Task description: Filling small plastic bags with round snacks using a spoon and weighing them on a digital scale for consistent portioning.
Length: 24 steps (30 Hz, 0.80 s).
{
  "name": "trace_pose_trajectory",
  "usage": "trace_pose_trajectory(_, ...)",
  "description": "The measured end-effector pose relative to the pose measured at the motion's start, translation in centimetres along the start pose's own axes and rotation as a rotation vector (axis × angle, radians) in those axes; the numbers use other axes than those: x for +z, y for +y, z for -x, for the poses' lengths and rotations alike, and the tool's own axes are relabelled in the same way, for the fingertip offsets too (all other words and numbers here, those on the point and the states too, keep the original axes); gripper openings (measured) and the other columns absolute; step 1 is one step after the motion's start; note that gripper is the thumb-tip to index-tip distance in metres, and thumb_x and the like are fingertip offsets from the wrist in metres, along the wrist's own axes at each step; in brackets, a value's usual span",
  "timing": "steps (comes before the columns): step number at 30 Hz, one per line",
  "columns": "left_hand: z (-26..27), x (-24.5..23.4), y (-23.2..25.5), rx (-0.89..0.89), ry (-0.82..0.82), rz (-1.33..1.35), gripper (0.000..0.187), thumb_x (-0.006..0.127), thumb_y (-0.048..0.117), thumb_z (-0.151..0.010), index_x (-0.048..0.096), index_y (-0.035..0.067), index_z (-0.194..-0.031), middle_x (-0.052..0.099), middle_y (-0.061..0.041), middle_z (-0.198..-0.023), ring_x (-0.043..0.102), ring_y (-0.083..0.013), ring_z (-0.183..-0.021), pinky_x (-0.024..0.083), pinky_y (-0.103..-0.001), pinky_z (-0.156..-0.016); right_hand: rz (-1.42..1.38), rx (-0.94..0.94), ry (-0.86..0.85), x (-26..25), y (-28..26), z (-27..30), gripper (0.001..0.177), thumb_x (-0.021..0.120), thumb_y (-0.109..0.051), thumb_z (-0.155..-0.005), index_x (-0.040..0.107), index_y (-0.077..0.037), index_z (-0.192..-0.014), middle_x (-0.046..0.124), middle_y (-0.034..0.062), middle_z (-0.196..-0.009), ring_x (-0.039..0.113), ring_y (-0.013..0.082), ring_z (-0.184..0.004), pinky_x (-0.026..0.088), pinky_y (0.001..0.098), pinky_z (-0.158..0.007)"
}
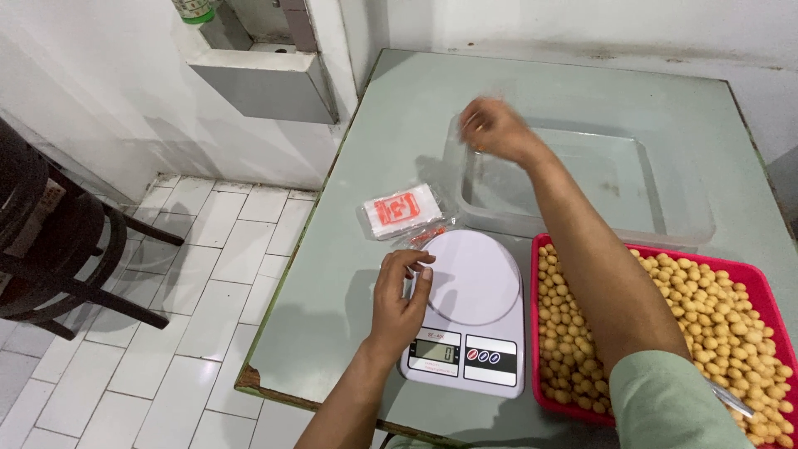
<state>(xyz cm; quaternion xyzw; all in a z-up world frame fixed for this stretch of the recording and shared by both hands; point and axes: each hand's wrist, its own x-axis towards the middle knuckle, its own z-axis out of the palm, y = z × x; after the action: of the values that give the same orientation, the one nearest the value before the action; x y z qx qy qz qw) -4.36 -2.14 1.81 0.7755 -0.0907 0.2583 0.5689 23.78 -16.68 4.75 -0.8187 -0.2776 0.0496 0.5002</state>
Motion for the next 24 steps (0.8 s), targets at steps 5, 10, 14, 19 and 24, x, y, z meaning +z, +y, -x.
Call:
trace_pose_trajectory(5, 0.0, 0.2, -0.2, 0.040, 0.023, 0.002, 0.011, 0.049, 0.014, -0.096, 0.054, 0.009, -0.104, 0.060, -0.007, -0.094, 0.054, -0.0230, -0.083, 0.045, -0.034, -0.072, 0.431, 0.001, -0.294, 4.2, 0.4, 0.3, 0.019, 0.062, -0.004, -0.080, 0.064, -0.003, -0.099, 0.065, 0.0182, -0.086, 0.064, 0.0327, -0.080, 0.047, 0.0423, -0.072)
trace_pose_trajectory(10, 0.2, 0.2, -0.1, 0.055, 0.019, 0.024, 0.010, 0.049, 0.012, -0.096, 0.055, 0.010, -0.103, 0.061, -0.007, -0.095, 0.053, -0.0220, -0.083, 0.043, -0.033, -0.071, 0.700, 0.014, -0.392, 6.4, 3.1, -1.4, 0.018, 0.070, -0.014, -0.075, 0.067, -0.013, -0.093, 0.070, 0.0098, -0.085, 0.067, 0.0310, -0.083, 0.033, 0.0447, -0.080)
trace_pose_trajectory(14, 0.5, 0.2, 0.3, 0.062, 0.009, 0.043, 0.010, 0.048, 0.014, -0.097, 0.055, 0.010, -0.104, 0.061, -0.006, -0.095, 0.053, -0.0211, -0.084, 0.044, -0.032, -0.072, 0.642, 0.121, -0.461, 5.9, 1.0, -1.1, 0.033, 0.079, -0.033, -0.071, 0.069, -0.010, -0.093, 0.070, 0.0145, -0.089, 0.068, 0.0328, -0.087, 0.048, 0.0439, -0.076)
trace_pose_trajectory(19, 0.6, 0.2, 0.5, 0.081, 0.007, 0.067, 0.013, 0.046, 0.016, -0.098, 0.055, 0.010, -0.104, 0.061, -0.007, -0.096, 0.053, -0.0221, -0.084, 0.044, -0.034, -0.072, 0.869, 0.151, -0.482, 6.1, -3.8, 0.8, 0.041, 0.076, -0.052, -0.069, 0.073, -0.015, -0.088, 0.071, 0.0133, -0.088, 0.066, 0.0366, -0.093, 0.052, 0.0422, -0.078)
trace_pose_trajectory(24, 0.7, 0.1, 0.7, 0.104, -0.002, 0.067, 0.014, 0.044, 0.016, -0.098, 0.054, 0.010, -0.106, 0.061, -0.007, -0.097, 0.054, -0.0224, -0.086, 0.044, -0.034, -0.073, 0.982, 0.233, -0.515, 6.9, -3.2, 0.1, 0.036, 0.073, -0.055, -0.065, 0.075, -0.022, -0.079, 0.071, 0.0043, -0.080, 0.065, 0.0317, -0.090, 0.053, 0.0384, -0.074)
